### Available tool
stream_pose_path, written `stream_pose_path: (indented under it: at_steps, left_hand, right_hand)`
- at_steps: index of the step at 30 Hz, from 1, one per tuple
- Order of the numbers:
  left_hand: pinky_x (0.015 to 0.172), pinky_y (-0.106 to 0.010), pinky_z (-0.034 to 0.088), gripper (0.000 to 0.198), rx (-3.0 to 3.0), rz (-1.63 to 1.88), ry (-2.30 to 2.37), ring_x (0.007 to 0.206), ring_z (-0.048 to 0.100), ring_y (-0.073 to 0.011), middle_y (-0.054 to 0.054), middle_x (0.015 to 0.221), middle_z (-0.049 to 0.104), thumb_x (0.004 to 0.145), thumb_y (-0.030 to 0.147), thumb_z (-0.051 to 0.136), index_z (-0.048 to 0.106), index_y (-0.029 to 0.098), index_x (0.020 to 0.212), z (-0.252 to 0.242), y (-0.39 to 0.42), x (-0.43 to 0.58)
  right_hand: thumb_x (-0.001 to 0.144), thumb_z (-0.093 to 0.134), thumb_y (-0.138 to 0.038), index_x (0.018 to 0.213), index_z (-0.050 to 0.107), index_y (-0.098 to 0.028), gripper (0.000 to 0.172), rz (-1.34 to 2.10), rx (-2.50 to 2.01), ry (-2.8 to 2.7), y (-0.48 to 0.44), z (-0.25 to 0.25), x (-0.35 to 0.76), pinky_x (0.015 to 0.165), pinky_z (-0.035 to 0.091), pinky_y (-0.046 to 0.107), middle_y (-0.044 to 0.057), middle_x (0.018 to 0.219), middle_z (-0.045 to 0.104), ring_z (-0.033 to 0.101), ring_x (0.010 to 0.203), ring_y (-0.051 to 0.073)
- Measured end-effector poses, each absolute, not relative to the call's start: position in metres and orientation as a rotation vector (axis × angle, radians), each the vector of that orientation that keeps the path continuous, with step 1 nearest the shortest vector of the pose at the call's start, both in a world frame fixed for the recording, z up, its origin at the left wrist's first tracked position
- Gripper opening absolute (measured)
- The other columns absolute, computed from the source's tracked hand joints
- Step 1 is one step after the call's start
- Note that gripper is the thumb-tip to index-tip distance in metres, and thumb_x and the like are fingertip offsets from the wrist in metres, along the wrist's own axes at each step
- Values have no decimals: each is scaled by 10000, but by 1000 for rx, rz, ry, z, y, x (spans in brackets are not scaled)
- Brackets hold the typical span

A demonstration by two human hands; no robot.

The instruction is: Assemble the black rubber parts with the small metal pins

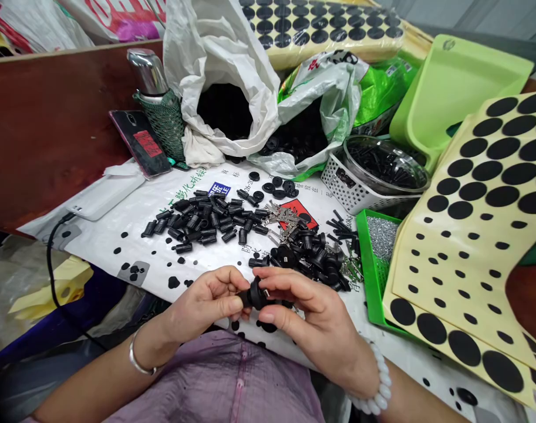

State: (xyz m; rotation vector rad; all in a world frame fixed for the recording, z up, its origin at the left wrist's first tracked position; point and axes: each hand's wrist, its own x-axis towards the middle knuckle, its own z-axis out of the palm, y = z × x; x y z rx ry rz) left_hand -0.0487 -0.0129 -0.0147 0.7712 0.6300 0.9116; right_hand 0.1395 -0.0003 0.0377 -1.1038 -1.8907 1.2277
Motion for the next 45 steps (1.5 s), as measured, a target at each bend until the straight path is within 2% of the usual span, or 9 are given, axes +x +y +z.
stream_pose_path:
  at_steps: [5,8,15,22,26,29,34,39,45]
  left_hand:
    - [561,-180,385,326,811,963,707,603,507,-69,10,678,562,681,341,728,534,131,838,-16,-15,-47]
    - [568,-182,386,304,818,982,712,607,498,-67,7,694,559,687,321,725,546,128,839,-18,-16,-46]
    - [531,-170,405,304,771,873,609,552,541,-68,-22,664,625,707,340,712,564,119,853,-28,-16,-50]
    - [538,-249,484,349,579,776,414,430,411,-34,3,595,579,690,382,719,536,114,817,-36,-16,-47]
    - [559,-197,443,267,807,919,616,575,528,-80,-18,695,596,735,316,686,513,139,835,-31,-21,-44]
    - [694,-251,471,150,1314,1162,821,775,564,-134,-40,853,590,792,187,609,519,169,911,-31,-25,-41]
    - [752,-339,496,280,2171,1525,977,860,554,-188,-96,924,588,792,48,535,499,169,1042,-40,-26,-32]
    - [710,-309,523,272,2099,1574,1067,826,594,-175,-85,903,612,788,56,556,509,176,1028,-40,-23,-28]
    - [757,-304,514,253,1875,1598,972,880,606,-180,-75,926,630,790,88,568,552,187,1023,-38,-24,-32]
  right_hand:
    - [800,607,-193,898,689,-248,139,1060,-1116,-1945,0,32,140,806,556,253,27,1006,705,662,930,165]
    - [802,607,-192,866,672,-237,101,945,-1137,-1997,-1,31,140,749,565,216,20,949,712,675,864,145]
    - [817,553,-80,989,609,-201,218,596,-792,-2307,2,35,142,798,546,237,84,1048,675,652,924,153]
    - [829,507,-64,958,575,-181,187,797,-691,-2290,9,32,144,776,528,237,89,976,644,624,912,147]
    - [828,517,-104,899,574,-186,122,802,-805,-2158,3,22,144,744,526,257,82,939,622,619,867,154]
    - [831,533,-141,881,570,-193,81,831,-919,-1997,-7,13,142,727,525,263,78,949,605,615,870,161]
    - [832,546,-181,835,577,-189,32,918,-1069,-1712,-19,2,133,668,534,241,81,939,597,617,846,160]
    - [826,568,-220,785,599,-183,63,951,-1095,-1583,-20,2,131,595,530,206,66,892,606,620,771,142]
    - [773,659,-251,989,571,-200,239,732,-936,-1829,-19,11,137,757,522,307,78,951,610,585,910,198]
